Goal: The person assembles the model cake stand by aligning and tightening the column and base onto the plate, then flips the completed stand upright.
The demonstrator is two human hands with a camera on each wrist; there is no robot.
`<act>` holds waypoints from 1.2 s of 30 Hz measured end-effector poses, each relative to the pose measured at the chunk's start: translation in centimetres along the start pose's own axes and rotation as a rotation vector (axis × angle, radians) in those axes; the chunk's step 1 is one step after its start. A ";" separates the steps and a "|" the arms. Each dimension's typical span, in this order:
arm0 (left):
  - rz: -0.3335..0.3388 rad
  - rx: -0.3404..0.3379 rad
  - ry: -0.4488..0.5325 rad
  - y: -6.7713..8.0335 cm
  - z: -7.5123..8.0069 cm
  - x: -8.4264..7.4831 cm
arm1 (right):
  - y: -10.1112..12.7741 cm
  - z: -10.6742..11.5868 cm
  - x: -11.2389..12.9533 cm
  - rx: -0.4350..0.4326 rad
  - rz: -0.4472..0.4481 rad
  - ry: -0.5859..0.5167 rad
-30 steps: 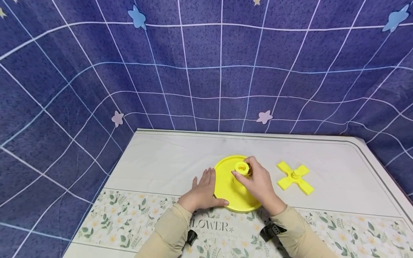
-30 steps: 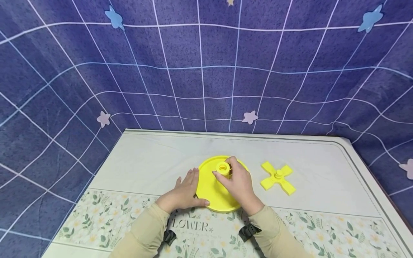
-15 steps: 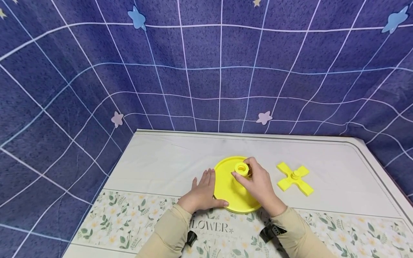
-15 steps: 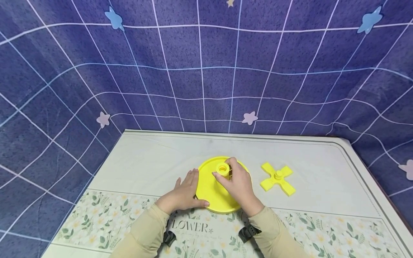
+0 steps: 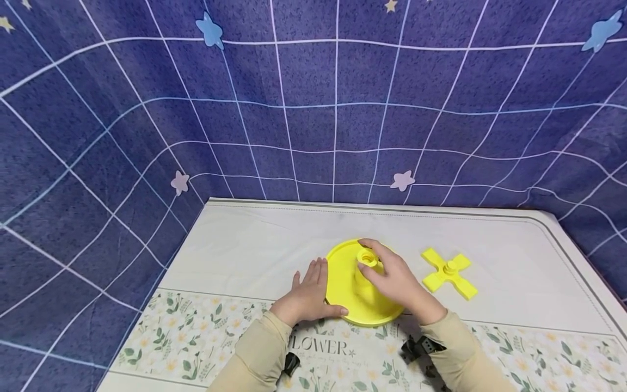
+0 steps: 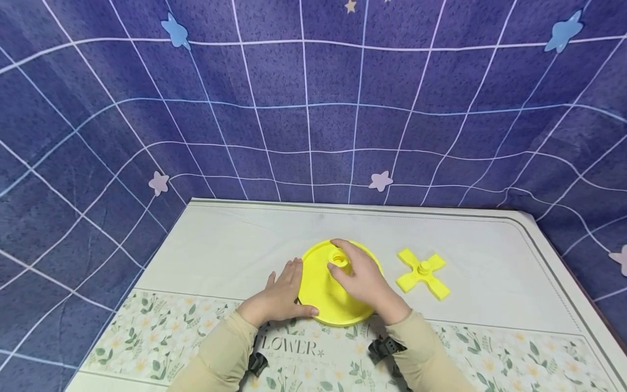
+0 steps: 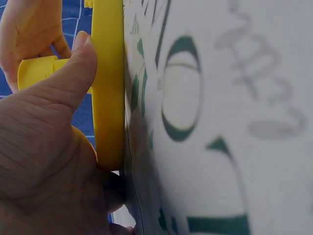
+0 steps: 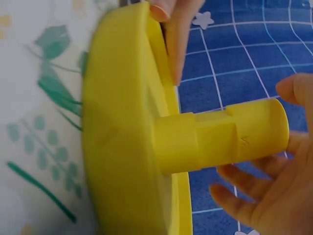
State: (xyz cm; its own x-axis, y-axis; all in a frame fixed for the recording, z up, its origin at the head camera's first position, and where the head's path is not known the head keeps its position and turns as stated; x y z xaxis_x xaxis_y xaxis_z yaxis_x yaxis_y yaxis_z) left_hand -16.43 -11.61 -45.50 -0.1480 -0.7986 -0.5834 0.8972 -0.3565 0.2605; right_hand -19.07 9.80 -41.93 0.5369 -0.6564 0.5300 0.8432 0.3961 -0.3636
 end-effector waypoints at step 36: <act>0.007 -0.001 -0.024 0.1 0.2 -0.6 | 0.3 -0.3 -0.6 -0.063 0.020 0.071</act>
Point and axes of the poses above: each hand's wrist, its own y-axis away from the middle knuckle, its own z-axis out of the back of the hand, x = y × z, the point moved 2 cm from there along -y, towards the middle knuckle, and after that the axes turned 13 degrees about y, right-handed, at the moved point
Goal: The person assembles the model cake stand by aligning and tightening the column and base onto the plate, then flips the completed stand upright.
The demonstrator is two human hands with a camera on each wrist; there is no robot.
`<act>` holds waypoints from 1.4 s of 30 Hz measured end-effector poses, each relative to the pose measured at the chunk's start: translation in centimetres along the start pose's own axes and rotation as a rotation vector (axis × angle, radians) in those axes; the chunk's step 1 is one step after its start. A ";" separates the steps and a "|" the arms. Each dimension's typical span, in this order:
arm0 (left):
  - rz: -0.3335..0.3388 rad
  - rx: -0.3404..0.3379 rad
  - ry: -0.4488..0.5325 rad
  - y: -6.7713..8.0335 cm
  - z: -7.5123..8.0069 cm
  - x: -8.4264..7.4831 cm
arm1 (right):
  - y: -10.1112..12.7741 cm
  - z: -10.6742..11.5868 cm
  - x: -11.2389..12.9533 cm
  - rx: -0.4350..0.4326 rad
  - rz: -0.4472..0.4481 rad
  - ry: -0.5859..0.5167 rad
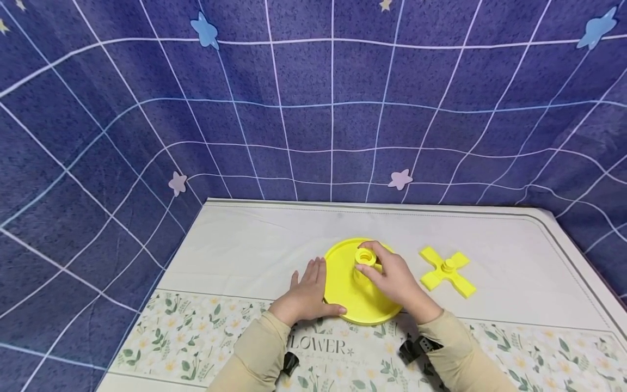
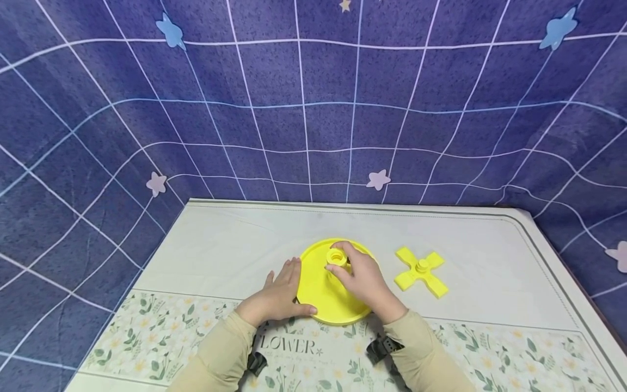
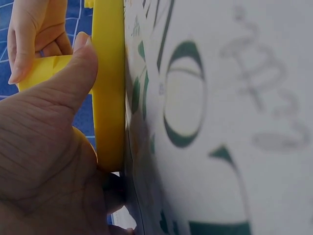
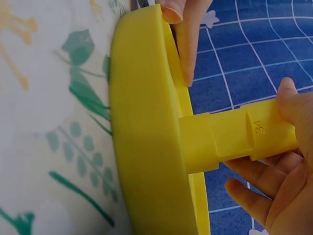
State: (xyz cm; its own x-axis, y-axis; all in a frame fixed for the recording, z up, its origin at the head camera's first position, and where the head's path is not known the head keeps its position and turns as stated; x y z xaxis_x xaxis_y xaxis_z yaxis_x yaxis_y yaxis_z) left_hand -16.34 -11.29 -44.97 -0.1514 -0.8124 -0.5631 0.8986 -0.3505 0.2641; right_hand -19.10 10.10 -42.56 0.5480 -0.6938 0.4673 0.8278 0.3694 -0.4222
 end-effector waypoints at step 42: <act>0.016 0.023 0.000 0.4 0.8 -0.9 | 4.9 8.7 -7.7 -0.162 -0.206 0.327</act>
Point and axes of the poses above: each hand's wrist, its own y-axis away from the middle knuckle, its own z-axis out of the back of the hand, x = y × z, the point moved 2 cm from there along -y, towards the middle knuckle, and after that the axes turned 13 degrees about y, right-handed, at the moved point
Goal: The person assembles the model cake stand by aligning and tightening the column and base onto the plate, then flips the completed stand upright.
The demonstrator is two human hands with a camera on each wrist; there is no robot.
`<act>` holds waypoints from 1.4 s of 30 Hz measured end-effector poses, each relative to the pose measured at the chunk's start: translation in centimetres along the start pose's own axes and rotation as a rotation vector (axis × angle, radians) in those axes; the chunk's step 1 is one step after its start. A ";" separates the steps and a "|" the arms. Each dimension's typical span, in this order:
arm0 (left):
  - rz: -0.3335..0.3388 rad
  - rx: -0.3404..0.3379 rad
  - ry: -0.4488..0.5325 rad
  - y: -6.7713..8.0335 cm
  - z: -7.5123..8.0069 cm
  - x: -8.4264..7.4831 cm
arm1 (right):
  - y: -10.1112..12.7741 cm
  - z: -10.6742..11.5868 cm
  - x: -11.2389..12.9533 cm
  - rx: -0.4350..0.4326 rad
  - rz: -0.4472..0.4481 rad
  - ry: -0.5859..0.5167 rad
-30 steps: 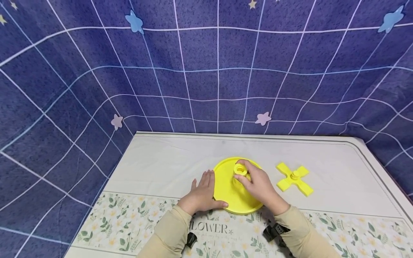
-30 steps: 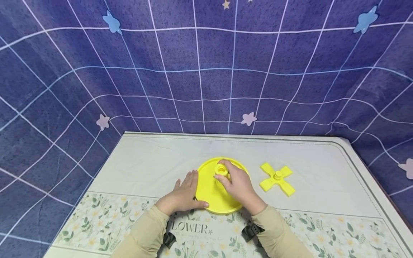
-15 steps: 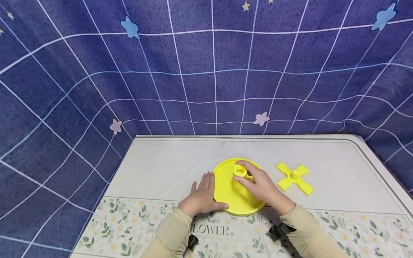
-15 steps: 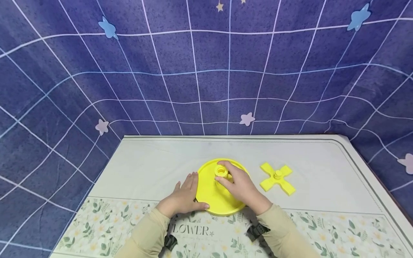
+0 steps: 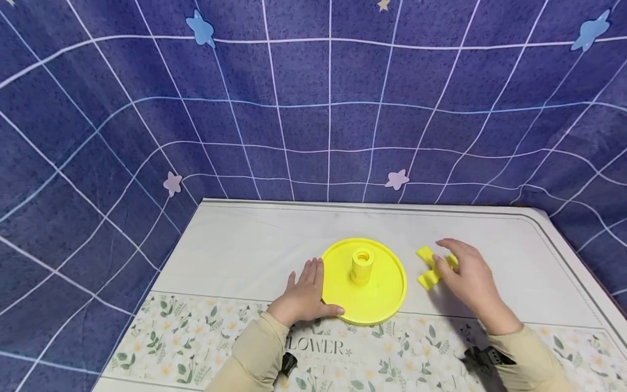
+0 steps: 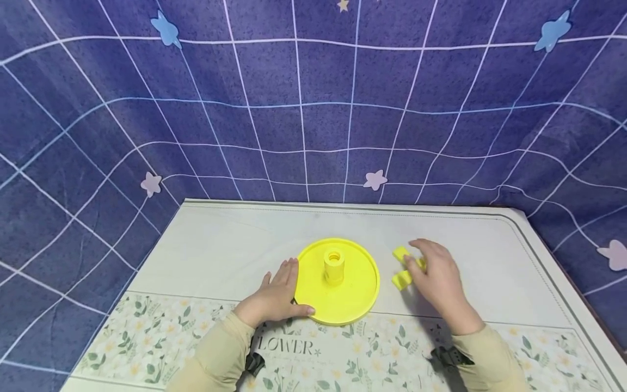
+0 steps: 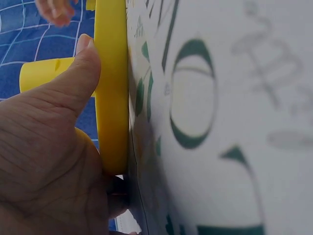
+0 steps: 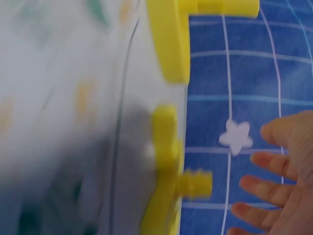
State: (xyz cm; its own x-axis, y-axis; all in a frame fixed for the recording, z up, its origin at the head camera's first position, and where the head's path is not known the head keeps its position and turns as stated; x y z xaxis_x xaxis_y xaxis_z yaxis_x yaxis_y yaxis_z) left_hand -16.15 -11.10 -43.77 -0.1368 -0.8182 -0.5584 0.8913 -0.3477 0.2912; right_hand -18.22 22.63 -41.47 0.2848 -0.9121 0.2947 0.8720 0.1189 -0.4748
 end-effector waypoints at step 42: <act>0.016 0.002 -0.022 0.0 -0.2 0.1 | 1.2 2.8 -1.0 -0.115 -0.083 -0.014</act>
Point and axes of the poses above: each hand's wrist, its own y-axis away from the middle knuckle, its own z-axis out of the back of the hand, x = y × z, the point moved 2 cm from there along -y, towards the middle knuckle, and after that the axes turned 13 degrees about y, right-handed, at the moved point
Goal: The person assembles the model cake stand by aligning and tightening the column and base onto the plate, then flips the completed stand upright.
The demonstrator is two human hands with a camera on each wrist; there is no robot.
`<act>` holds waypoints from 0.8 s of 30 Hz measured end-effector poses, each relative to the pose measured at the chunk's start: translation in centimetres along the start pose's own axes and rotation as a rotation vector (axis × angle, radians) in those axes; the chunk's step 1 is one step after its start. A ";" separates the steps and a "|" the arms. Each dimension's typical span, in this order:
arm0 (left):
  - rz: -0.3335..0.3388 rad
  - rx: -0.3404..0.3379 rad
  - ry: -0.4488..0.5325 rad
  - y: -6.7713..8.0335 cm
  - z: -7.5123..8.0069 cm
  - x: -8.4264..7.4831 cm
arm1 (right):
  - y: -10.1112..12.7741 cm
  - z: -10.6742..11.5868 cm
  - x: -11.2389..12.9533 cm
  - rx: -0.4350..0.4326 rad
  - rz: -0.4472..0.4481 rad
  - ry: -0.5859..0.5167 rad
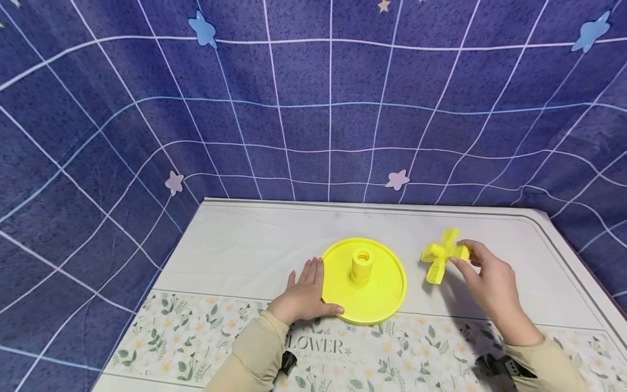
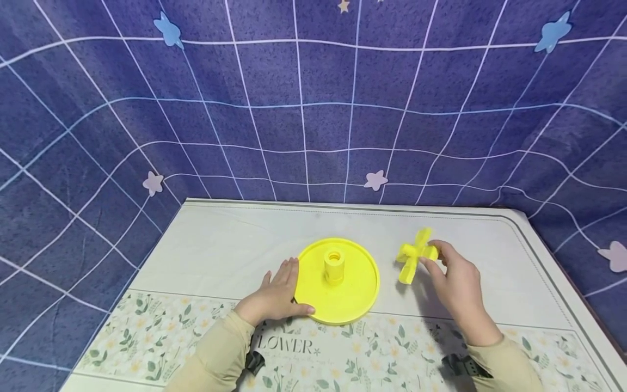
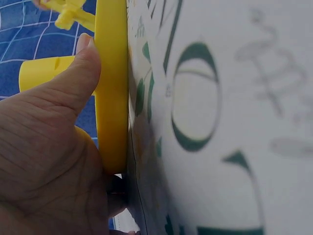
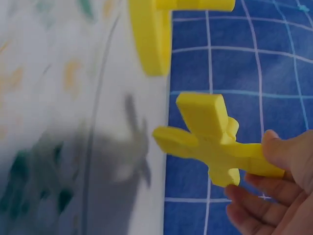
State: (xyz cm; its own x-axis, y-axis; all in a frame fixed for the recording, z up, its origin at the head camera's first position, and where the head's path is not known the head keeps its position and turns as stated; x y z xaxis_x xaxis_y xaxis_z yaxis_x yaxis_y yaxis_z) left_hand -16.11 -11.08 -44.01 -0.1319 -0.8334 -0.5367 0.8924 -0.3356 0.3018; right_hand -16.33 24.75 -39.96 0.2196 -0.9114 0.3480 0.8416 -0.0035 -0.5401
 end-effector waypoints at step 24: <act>-0.011 0.001 0.002 -0.2 -0.2 0.2 | -1.9 -1.3 9.2 -0.100 0.282 -0.341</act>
State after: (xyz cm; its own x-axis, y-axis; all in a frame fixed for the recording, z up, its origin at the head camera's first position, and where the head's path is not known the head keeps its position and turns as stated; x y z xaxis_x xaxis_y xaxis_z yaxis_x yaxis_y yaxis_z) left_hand -16.24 -11.14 -44.36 -0.1412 -0.8288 -0.5414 0.8902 -0.3455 0.2969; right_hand -16.61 15.85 -36.74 0.5974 -0.6947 0.4005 0.6778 0.1705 -0.7152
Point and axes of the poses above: each hand's wrist, its own y-axis away from the middle knuckle, its own z-axis out of the back of the hand, x = y × z, the point moved 2 cm from there along -y, towards the middle knuckle, and after that the axes turned 13 degrees about y, right-handed, at the moved point
